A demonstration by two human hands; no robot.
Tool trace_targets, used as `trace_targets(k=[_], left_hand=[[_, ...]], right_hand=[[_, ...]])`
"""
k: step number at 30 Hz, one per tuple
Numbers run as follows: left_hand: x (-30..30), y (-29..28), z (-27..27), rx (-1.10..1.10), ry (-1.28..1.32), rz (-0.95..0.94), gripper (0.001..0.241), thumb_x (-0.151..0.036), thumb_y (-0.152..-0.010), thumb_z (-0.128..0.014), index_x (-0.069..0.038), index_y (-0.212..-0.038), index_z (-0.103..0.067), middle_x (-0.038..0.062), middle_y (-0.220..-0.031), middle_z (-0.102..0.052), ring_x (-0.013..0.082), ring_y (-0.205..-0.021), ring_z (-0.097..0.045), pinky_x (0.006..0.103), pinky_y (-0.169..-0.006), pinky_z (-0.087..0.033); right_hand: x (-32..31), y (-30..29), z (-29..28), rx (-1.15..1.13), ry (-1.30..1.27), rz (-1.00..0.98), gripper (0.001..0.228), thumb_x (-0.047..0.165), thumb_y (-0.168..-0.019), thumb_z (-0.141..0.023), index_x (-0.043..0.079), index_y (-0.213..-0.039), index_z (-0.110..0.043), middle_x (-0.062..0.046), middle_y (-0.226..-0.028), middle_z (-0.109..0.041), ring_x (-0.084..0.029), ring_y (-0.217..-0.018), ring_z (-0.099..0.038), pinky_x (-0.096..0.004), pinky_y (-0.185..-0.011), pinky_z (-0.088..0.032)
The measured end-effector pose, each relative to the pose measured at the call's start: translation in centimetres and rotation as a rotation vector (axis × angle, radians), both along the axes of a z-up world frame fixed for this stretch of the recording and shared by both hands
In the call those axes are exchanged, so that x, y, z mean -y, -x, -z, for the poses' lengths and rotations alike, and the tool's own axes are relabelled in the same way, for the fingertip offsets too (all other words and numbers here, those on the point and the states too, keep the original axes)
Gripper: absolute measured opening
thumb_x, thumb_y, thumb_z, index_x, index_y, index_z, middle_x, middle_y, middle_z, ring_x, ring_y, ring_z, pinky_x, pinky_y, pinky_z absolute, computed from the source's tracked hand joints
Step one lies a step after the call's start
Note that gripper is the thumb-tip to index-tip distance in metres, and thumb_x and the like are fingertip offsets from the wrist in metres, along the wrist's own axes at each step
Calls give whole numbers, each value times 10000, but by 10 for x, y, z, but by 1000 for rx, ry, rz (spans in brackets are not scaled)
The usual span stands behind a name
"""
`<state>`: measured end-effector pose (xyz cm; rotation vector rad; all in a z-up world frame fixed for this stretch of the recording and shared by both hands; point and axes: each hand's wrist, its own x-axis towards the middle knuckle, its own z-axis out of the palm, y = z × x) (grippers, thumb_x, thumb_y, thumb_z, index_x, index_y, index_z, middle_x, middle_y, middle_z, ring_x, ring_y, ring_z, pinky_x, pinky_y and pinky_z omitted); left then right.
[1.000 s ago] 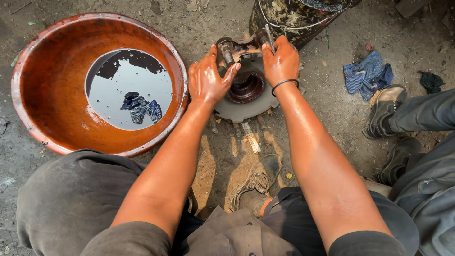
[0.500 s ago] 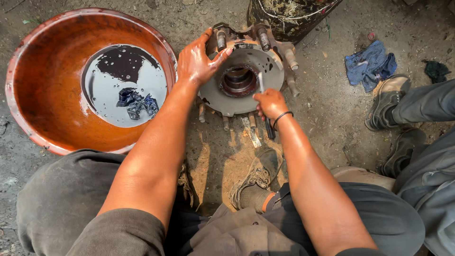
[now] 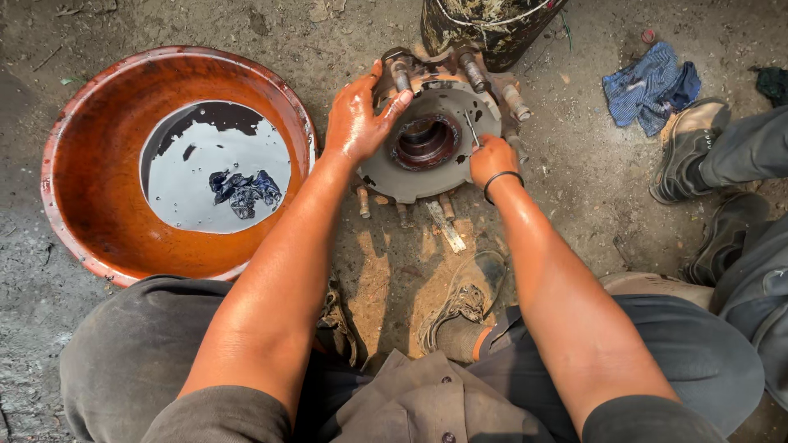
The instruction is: The person cleans a greased mechanical part by hand, dipping a cloth into a basin of liquid and wiping the part's interior and exterior surfaces. The person also uses a metal tool to scrape the part's interior.
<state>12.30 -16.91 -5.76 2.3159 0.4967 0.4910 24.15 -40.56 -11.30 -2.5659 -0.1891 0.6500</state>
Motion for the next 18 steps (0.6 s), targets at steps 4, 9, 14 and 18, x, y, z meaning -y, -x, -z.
trace_targets(k=[4,9,14,18], left_hand=[[1,-3,-3,-55,27,-1,828,-616,-971,-606,35,-1472,-501,247,-1335,-657,398,-1282,-591,462,-1139,-387],[-4,3,-1,-140,47,27,858,-637,-991,-533,7,-1544,-407,212,-1487,-544,357,-1400,-494,501,-1222,-265],[5,4,2,-296,-142,74,886,-647,-1015,-499,-11,-1590,-277,178,-1634,-349,326,-1519,-324,501,-1247,-182],[7,6,2,-313,-171,111,917,-636,-1008,-530,-17,-1607,-212,177,-1657,-307,319,-1533,-288,497,-1249,-157]], right_hand=[[-6,-11,7,131,139,-189,267,286,-983,-616,99,-1110,-759,-252,-1065,-719,-450,-1016,-669,-524,-890,-523],[-18,-8,19,92,73,-129,280,313,-979,-606,134,-1139,-749,-247,-1070,-713,-444,-1035,-662,-530,-892,-516],[-22,-4,3,194,1,-171,284,302,-976,-605,148,-1174,-737,-228,-1116,-715,-429,-1052,-671,-504,-914,-519],[-34,6,-13,79,58,-144,288,262,-956,-591,191,-1182,-754,-216,-1152,-709,-434,-1094,-655,-504,-947,-514]])
